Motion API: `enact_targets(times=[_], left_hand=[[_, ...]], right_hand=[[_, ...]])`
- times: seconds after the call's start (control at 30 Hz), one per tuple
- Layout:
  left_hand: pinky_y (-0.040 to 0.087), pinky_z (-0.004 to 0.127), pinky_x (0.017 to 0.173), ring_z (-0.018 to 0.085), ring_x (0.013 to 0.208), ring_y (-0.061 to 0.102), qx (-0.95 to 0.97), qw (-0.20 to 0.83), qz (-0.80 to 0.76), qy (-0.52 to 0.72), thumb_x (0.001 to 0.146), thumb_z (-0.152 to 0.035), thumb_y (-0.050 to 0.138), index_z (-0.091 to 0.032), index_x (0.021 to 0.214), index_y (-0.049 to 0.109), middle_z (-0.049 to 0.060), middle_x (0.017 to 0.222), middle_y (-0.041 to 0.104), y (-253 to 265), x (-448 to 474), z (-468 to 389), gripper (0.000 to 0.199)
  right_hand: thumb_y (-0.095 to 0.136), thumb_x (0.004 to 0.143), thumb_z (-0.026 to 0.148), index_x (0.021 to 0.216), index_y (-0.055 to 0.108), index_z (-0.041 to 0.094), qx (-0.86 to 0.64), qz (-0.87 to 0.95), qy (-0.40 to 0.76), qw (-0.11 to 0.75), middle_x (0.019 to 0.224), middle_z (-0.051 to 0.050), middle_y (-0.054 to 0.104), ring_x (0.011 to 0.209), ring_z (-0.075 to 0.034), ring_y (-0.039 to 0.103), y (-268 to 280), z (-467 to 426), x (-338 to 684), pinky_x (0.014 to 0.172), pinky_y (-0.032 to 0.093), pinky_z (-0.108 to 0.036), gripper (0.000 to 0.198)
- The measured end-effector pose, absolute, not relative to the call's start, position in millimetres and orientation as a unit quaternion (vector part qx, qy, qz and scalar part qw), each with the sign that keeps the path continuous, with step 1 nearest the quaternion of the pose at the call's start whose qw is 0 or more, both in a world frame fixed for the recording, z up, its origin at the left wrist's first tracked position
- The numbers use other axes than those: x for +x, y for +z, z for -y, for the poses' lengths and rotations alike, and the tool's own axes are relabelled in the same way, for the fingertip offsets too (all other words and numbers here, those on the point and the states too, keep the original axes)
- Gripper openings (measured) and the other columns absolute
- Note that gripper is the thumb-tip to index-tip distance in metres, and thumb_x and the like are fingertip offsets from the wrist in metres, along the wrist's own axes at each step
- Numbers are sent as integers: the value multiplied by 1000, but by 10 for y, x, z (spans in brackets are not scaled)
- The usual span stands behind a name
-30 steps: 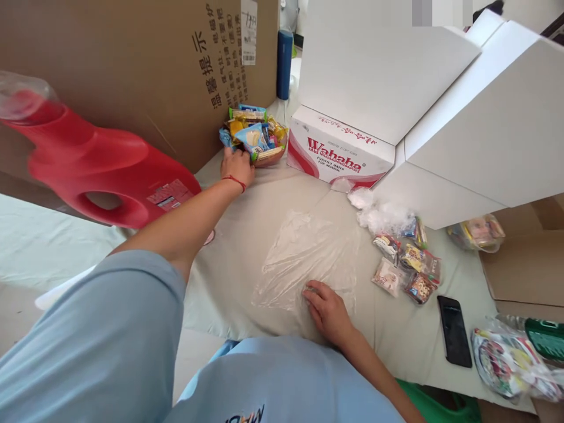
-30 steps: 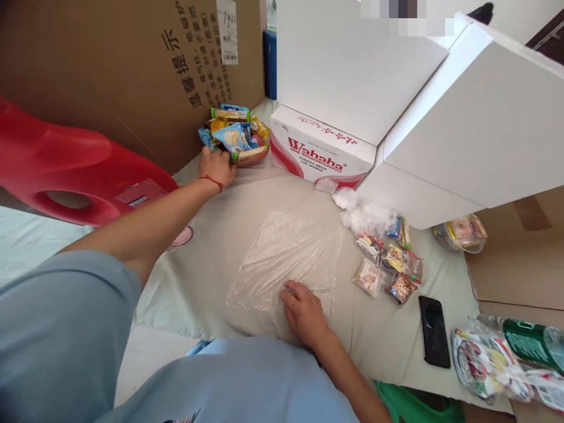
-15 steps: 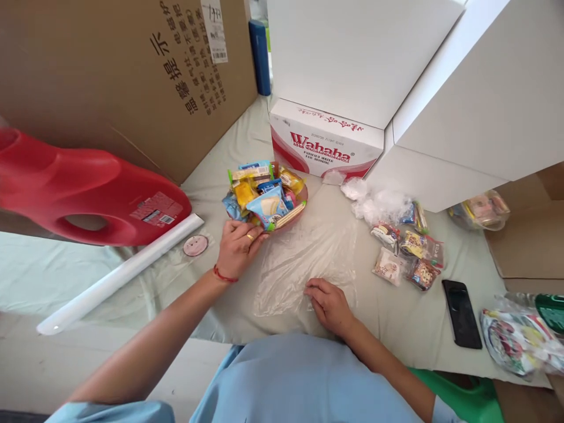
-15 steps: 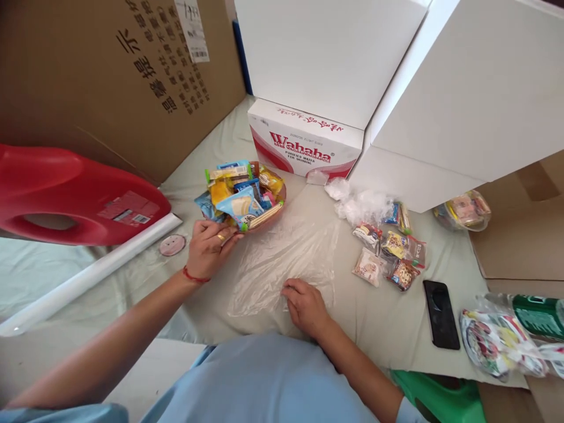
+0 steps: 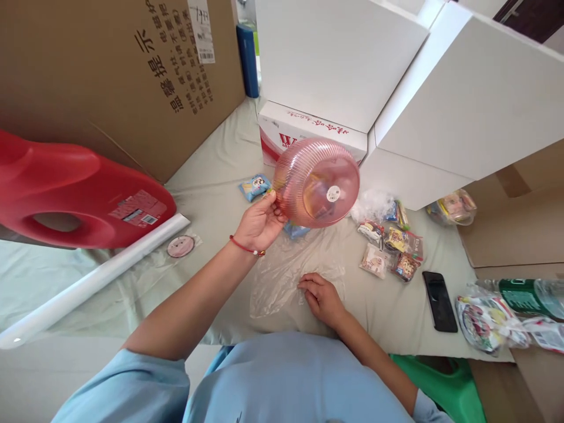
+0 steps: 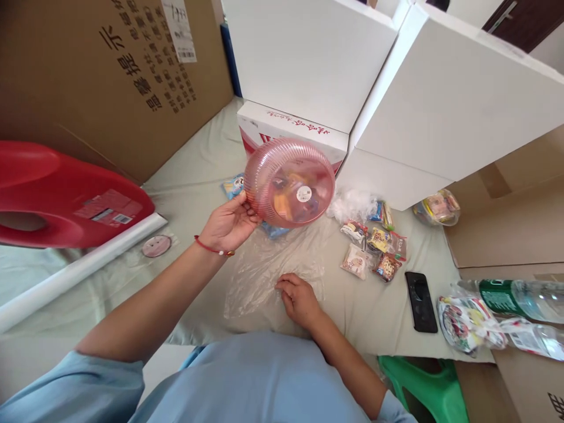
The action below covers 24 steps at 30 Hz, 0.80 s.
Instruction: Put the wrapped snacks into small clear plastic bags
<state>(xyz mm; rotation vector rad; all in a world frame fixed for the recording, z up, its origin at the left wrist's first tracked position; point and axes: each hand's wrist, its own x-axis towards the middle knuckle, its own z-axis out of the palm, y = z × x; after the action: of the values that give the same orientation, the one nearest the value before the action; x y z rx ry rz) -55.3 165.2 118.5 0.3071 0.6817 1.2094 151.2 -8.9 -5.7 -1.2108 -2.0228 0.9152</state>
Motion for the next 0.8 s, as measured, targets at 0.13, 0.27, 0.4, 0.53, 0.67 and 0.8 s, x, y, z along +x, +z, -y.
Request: enact_targets(times=[0.13, 0.27, 0.4, 0.53, 0.67, 0.8], left_hand=[[52, 23, 59, 11, 64, 60, 93, 788, -255, 553, 95, -19, 58, -17, 82, 67, 2, 75, 69, 1283, -502, -1520, 16], [59, 30, 72, 17, 75, 69, 72, 798, -243, 546, 93, -17, 53, -19, 85, 70, 5, 81, 73, 1189, -459, -1266, 19], [61, 33, 80, 18, 73, 69, 72, 820, -250, 510, 86, -16, 55, -17, 79, 71, 5, 76, 71, 981, -423, -956, 18], [61, 39, 92, 21, 81, 73, 40, 858, -255, 444, 83, -17, 56, -13, 83, 76, 9, 83, 77, 821, -361, -736, 20], [58, 37, 99, 21, 92, 74, 55, 871, -269, 408, 86, -21, 60, -13, 93, 78, 9, 93, 79, 684, -259, -616, 21], [57, 38, 96, 22, 97, 72, 268, 805, -348, 398, 93, -37, 62, -19, 99, 77, 8, 103, 79, 544, -165, -550, 24]], right_hand=[[57, 103, 31, 132, 68, 29, -475, 678, 460, 321, 137, -10, 68, 97, -18, 71, 125, 27, 1562, 89, 62, -37, 32], [62, 102, 45, 133, 69, 30, -464, 585, 549, 376, 151, -10, 60, 94, -17, 73, 363, 10, 1654, 88, 64, -39, 35], [76, 90, 53, 110, 78, 26, -537, 476, 499, 486, 120, -8, 78, 110, -27, 73, 586, -3, 1836, 102, 59, -48, 34], [69, 87, 72, 128, 73, 33, -514, 287, 484, 647, 133, -5, 75, 135, -31, 61, 802, 34, 2047, 116, 48, -57, 57], [57, 82, 87, 134, 70, 34, -451, 284, 530, 660, 134, -8, 74, 133, -35, 63, 871, 257, 2273, 115, 46, -61, 74], [80, 74, 72, 127, 71, 30, -491, 435, 471, 590, 101, -11, 80, 96, -34, 75, 830, 586, 2609, 99, 55, -61, 68]])
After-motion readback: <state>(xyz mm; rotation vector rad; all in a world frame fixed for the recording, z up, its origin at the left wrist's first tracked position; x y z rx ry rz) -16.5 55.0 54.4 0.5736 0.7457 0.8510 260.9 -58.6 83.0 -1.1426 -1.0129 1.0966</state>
